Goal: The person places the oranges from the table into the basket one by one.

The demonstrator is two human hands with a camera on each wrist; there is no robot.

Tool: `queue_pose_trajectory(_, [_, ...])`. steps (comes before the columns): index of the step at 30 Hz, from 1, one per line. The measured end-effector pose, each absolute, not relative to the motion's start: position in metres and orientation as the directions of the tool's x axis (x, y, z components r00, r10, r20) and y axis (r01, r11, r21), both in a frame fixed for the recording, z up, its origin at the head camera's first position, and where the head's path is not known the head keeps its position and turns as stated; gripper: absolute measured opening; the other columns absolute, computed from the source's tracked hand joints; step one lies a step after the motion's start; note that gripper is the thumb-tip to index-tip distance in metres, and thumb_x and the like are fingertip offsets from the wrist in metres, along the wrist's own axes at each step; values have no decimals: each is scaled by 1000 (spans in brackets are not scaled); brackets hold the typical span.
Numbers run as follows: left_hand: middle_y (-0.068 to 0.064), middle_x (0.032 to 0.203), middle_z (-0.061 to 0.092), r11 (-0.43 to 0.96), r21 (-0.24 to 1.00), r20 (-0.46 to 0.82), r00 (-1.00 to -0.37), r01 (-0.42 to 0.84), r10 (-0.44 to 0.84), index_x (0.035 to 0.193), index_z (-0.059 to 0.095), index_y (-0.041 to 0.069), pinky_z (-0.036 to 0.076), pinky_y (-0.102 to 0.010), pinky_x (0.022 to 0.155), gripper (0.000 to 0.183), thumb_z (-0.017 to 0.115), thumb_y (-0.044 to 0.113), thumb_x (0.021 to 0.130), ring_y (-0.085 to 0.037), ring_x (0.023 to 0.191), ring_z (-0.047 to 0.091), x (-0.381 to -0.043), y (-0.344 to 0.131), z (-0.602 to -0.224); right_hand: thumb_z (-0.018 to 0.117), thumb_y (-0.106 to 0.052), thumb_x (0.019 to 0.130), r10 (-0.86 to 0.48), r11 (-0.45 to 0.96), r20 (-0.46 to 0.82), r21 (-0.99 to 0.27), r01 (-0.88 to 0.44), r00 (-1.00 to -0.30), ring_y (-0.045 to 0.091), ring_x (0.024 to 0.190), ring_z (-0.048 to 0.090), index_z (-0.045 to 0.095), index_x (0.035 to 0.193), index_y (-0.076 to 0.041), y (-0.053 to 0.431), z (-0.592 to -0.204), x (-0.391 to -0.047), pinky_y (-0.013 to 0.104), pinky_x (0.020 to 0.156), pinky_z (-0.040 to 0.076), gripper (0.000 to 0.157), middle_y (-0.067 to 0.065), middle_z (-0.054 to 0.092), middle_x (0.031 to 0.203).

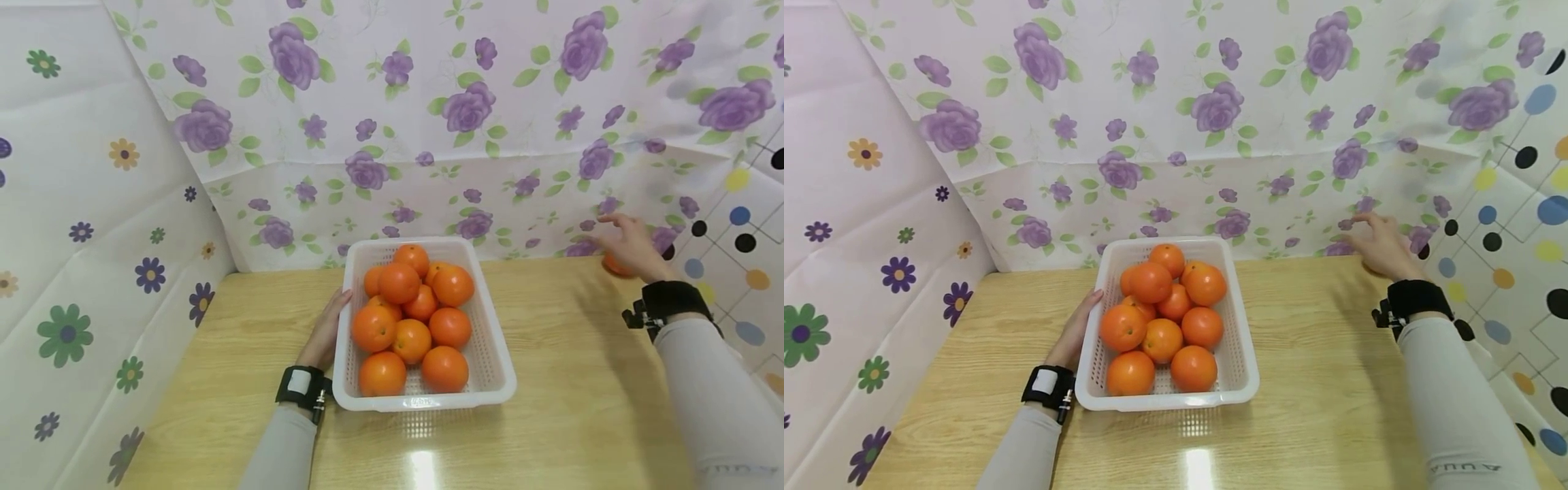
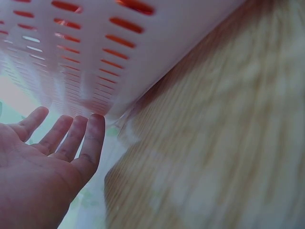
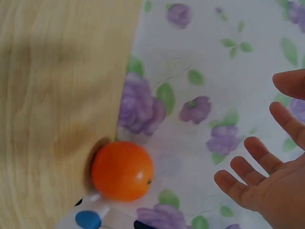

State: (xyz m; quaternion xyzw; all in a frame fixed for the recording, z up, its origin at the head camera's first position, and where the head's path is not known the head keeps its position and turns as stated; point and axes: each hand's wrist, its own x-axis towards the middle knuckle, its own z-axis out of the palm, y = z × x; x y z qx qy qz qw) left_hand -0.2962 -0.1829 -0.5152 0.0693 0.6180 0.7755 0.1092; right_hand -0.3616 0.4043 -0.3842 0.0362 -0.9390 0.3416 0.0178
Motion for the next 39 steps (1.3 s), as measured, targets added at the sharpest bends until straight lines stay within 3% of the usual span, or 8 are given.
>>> queue_pose_trajectory(8, [-4, 163, 32, -197, 975, -54, -966, -106, 253, 165, 23, 32, 23, -52, 122, 74, 47, 64, 103, -28, 148, 32, -296, -181, -513, 49, -35, 108, -22, 823, 47, -567, -45, -999, 68, 139, 9, 30, 154, 7, 428, -401, -374, 80, 105, 20, 66, 49, -1, 155])
queue_pose_trajectory(11, [-5, 163, 33, -194, 975, -54, -967, -104, 250, 165, 23, 32, 25, -52, 121, 74, 47, 64, 103, -28, 148, 34, -295, -181, -513, 51, -36, 106, 11, 856, 71, -517, -28, -997, 71, 138, 8, 32, 152, 6, 435, -410, -379, 81, 105, 16, 65, 49, 1, 153])
queue_pose_trajectory(18, [-4, 163, 34, -199, 975, -47, -968, -98, 247, 164, 25, 33, 24, -51, 121, 73, 48, 65, 103, -28, 148, 33, -296, -181, -513, 59, -18, 90, 62, 904, 158, -426, -12, -985, 71, 135, 12, 35, 150, 3, 445, -428, -387, 81, 104, 12, 68, 50, 10, 150])
queue_pose_trajectory(26, [-7, 165, 30, -212, 971, -52, -966, -108, 254, 166, 21, 28, 25, -53, 121, 73, 46, 60, 105, -29, 148, 32, -295, -181, -512, 62, -27, 96, 109, 912, 82, -404, 67, -991, 73, 134, 12, 31, 153, 3, 462, -444, -393, 82, 102, 17, 71, 50, 7, 151])
queue_pose_trajectory(31, [-11, 164, 31, -223, 969, -44, -965, -104, 259, 166, 21, 24, 25, -52, 120, 69, 44, 54, 108, -30, 146, 32, -293, -184, -509, 64, -27, 96, 118, 900, 63, -428, 80, -991, 74, 130, 16, 29, 147, 7, 468, -462, -395, 81, 99, 20, 71, 50, 8, 147])
queue_pose_trajectory(39, [-11, 163, 33, -231, 968, -40, -964, -103, 263, 165, 22, 24, 27, -52, 119, 69, 45, 54, 108, -30, 145, 34, -295, -184, -512, 63, -32, 98, 109, 894, 68, -442, 68, -992, 74, 131, 13, 24, 153, 7, 483, -476, -400, 81, 101, 19, 78, 48, 4, 151])
